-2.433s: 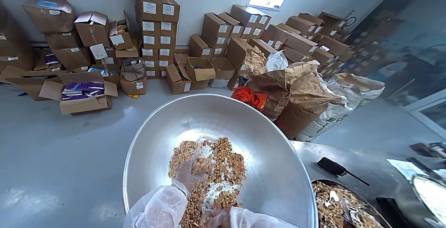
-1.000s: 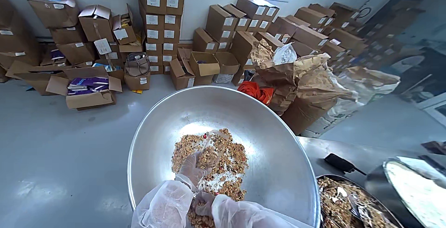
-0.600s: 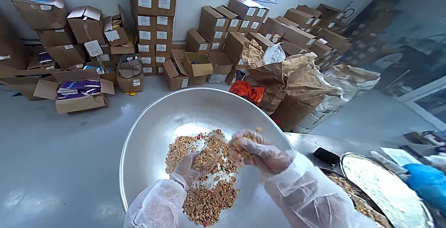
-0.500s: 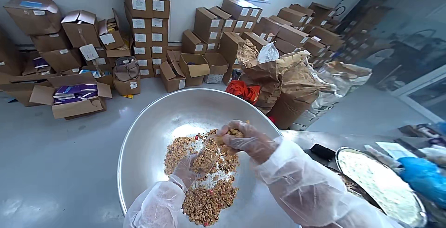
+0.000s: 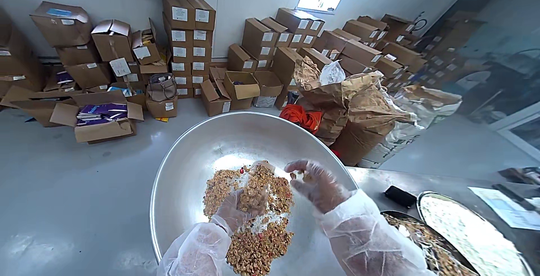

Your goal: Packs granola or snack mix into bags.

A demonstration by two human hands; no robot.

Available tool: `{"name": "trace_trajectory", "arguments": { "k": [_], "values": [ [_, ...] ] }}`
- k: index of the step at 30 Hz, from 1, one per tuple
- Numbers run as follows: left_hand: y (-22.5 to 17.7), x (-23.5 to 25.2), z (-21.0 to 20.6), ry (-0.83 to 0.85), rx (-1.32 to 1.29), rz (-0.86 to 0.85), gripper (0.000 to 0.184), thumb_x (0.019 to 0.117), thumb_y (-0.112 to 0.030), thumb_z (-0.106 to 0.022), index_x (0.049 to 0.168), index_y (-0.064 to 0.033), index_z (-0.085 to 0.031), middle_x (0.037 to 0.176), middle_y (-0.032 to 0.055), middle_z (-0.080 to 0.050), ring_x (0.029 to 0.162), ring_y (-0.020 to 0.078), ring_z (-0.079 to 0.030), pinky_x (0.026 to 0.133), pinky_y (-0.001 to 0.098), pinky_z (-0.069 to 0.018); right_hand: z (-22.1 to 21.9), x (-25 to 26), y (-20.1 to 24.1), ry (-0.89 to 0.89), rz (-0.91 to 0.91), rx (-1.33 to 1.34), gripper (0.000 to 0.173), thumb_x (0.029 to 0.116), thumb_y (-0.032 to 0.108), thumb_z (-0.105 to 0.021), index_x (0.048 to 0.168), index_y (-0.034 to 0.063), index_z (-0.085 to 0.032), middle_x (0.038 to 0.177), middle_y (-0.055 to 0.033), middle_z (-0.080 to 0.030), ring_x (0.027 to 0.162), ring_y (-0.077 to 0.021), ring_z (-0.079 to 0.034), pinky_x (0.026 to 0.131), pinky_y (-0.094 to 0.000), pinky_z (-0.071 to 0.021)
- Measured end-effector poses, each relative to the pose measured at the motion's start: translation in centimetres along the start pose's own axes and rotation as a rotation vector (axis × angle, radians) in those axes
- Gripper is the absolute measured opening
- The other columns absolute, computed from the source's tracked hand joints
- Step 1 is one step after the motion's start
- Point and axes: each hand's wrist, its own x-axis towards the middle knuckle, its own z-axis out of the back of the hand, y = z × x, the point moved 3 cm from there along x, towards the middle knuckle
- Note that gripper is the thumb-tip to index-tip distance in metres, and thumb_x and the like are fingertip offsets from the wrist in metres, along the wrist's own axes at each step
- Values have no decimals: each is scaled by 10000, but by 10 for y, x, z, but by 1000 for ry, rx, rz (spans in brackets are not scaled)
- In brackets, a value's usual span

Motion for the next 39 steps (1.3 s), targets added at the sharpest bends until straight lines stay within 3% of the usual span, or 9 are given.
{"name": "trace_trajectory", "arguments": {
  "k": [2, 4, 8, 12, 17, 19, 25, 29, 39],
  "values": [
    [-1, 0, 0, 36, 52, -13, 824, 820, -45, -811, 1509, 41, -365, 1431, 181, -544, 1283, 138, -561, 1091, 248, -442, -22, 0, -28, 219, -40, -7, 859, 779, 228, -880, 1528, 146, -466, 1573, -142, -434, 1452, -335, -393, 1165, -542, -367],
    [1, 3, -3, 115, 84, -43, 847, 802, -29, -803, 1518, 44, -356, 1445, 179, -538, 1301, 144, -551, 1108, 255, -430, -48, -2, -39, 335, -31, 200, 1036, 741, 323, -851, 1596, 98, -311, 1557, -130, -449, 1447, -227, -414, 1172, -405, -389],
    [8, 7, -9, 112, -23, 11, 782, 725, 113, -797, 1417, 28, -441, 1321, 158, -597, 1172, 156, -620, 999, 284, -525, -83, -8, -36, 222, -90, 584, 625, 767, 72, -785, 1331, -28, -533, 1222, -132, -640, 1093, -155, -651, 934, -313, -560],
    [13, 8, -7, 37, -62, 9, 746, 725, 61, -815, 1383, 37, -464, 1293, 153, -608, 1140, 137, -628, 983, 262, -526, -98, -8, -34, 232, -98, 718, 792, 768, 76, -780, 1472, 31, -421, 1278, -141, -643, 1073, -185, -690, 904, -341, -597],
    [3, 3, -9, 46, -38, 9, 810, 739, 90, -802, 1449, 38, -416, 1343, 154, -590, 1171, 114, -614, 1004, 237, -505, -95, -11, -25, 271, -120, 765, 681, 799, 40, -738, 1425, 28, -471, 1201, -123, -657, 915, -204, -714, 775, -360, -631],
    [3, 4, -10, 45, -17, -16, 797, 731, 60, -823, 1431, 36, -442, 1323, 145, -616, 1162, 109, -626, 1010, 239, -504, -95, -12, -23, 234, -130, 776, 518, 820, 47, -732, 1303, 12, -547, 1065, -105, -705, 814, -179, -723, 720, -333, -632],
    [-2, -1, -14, 46, 42, -38, 636, 761, 57, -810, 1341, 23, -551, 1186, 74, -690, 1052, 59, -666, 958, 217, -534, -102, -14, -26, 161, -64, 851, 407, 819, 80, -724, 1176, 39, -533, 996, -54, -684, 799, -141, -700, 694, -310, -611],
    [9, 3, -17, 79, 144, 70, 600, 787, -33, -840, 1317, 6, -561, 1167, 107, -686, 1003, 126, -690, 912, 290, -569, -101, -12, -29, 182, -84, 853, 568, 825, 84, -675, 1374, 41, -539, 1218, -78, -663, 986, -140, -686, 792, -319, -601],
    [11, 2, -23, 125, 297, 236, 614, 805, -77, -849, 1323, 6, -530, 1159, 145, -670, 959, 184, -693, 860, 337, -576, -105, -13, -31, 192, -163, 805, 195, 854, 112, -731, 1034, 55, -682, 949, 0, -705, 878, -66, -679, 826, -269, -574]
  ]
}}
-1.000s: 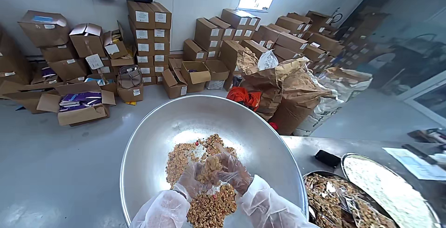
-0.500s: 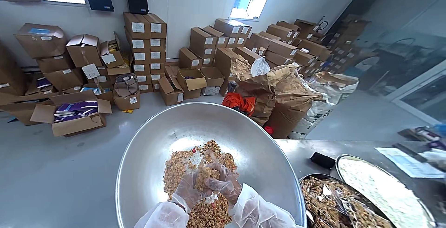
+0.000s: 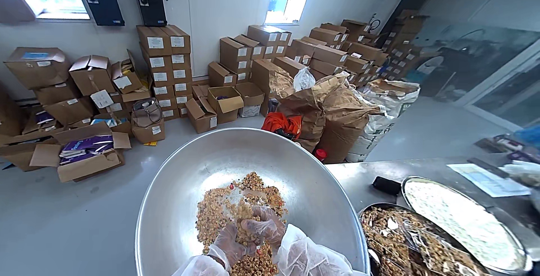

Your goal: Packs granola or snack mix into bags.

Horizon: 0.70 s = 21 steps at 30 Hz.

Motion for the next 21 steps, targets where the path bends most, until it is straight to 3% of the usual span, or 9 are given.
{"name": "trace_trajectory", "arguments": {
  "k": [5, 10, 13, 17, 19, 21],
  "values": [
    [-2, -3, -4, 38, 16, 41, 620, 813, -63, -840, 1343, 3, -525, 1182, 153, -668, 980, 193, -694, 885, 344, -570, 2, 6, 2, -75, 33, 129, 64, 936, 138, -648, 918, 79, -663, 858, 15, -715, 828, -65, -679, 814, -267, -562],
    [0, -1, -7, 45, -34, 69, 654, 815, -32, -832, 1370, 17, -490, 1171, 163, -663, 957, 196, -698, 860, 335, -579, 11, 20, 8, -183, 7, 217, 251, 1078, 126, -478, 1056, -48, -657, 917, -85, -715, 854, -140, -695, 825, -288, -577],
    [2, -3, -9, 40, -143, 77, 636, 826, 23, -803, 1367, 22, -468, 1121, 152, -675, 904, 187, -713, 801, 321, -594, 16, 20, 13, -124, -118, 232, 471, 1134, 310, -305, 1218, -37, -613, 1034, -108, -708, 926, -185, -696, 870, -352, -564],
    [6, -1, -8, -8, -239, 17, 551, 806, 66, -794, 1277, 27, -512, 969, 121, -727, 800, 168, -730, 721, 305, -606, 25, 12, 15, -113, -306, 378, 745, 1069, 604, -115, 1306, 83, -592, 1109, -99, -719, 1011, -250, -680, 858, -442, -523],
    [12, -4, -5, -70, -207, -9, 638, 796, 33, -814, 1346, 42, -490, 1084, 155, -702, 926, 201, -721, 816, 342, -611, 28, 9, 11, -108, -292, 378, 785, 1047, 649, -104, 1417, 103, -529, 1222, -110, -694, 1098, -266, -661, 895, -482, -516],
    [11, -11, -2, -118, -67, -31, 758, 777, -59, -864, 1405, 74, -462, 1237, 216, -662, 1107, 262, -683, 969, 403, -571, 24, 2, 2, -45, -165, 241, 615, 1101, 494, -227, 1482, 79, -473, 1364, -125, -632, 1225, -255, -606, 982, -475, -488]
  ]
}}
